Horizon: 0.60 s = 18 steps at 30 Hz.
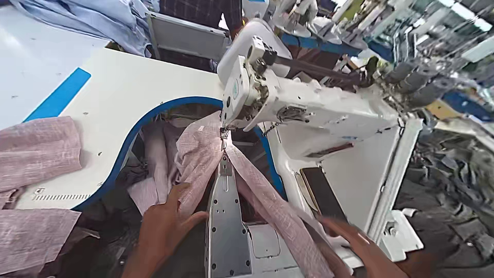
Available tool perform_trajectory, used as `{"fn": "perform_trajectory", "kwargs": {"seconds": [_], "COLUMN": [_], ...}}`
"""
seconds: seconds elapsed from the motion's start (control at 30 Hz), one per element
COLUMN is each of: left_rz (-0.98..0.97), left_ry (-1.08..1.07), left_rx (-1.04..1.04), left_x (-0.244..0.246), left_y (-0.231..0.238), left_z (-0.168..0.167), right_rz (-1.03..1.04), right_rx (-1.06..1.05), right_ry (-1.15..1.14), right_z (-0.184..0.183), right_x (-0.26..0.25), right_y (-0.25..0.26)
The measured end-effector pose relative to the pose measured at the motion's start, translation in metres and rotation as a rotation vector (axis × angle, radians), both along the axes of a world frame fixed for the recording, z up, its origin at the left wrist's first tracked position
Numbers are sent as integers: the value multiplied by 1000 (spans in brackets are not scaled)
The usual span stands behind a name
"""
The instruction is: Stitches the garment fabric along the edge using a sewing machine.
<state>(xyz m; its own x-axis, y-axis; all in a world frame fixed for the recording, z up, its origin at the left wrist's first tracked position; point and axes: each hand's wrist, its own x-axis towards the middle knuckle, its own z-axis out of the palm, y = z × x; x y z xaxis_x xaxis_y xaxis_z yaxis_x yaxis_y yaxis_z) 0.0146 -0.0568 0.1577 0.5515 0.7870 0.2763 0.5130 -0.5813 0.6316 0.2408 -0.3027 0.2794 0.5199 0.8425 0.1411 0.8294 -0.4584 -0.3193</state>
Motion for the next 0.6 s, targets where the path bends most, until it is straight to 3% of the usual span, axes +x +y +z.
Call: {"fn": "perform_trajectory", "kwargs": {"seconds": [0.03,0.1,0.17,0.23,0.37,0.47,0.6], "left_rz": [25,53,24,-87,-236,-280,-231], "left_ry": [-115,-303,-399,-440,-408,-416,-548], "left_rx": [-115,-190,-187,-180,-222,-289,-231], "left_x": [6,25,37,40,41,43,62], "left_y": [-16,-33,-44,-45,-52,-44,-32], "left_z": [-7,-11,-9,-11,-4,-5,-20], "right_rz": [61,114,108,173,310,301,245], "right_rx": [118,122,68,88,8,-82,-86], "right_ry": [-98,-307,-401,-374,-305,-267,-255], "right_z": [-26,-75,-98,-84,-44,-43,-40], "right_x": [-10,-20,-14,-17,-89,-88,-73], "right_y": [46,115,129,126,136,148,154]}}
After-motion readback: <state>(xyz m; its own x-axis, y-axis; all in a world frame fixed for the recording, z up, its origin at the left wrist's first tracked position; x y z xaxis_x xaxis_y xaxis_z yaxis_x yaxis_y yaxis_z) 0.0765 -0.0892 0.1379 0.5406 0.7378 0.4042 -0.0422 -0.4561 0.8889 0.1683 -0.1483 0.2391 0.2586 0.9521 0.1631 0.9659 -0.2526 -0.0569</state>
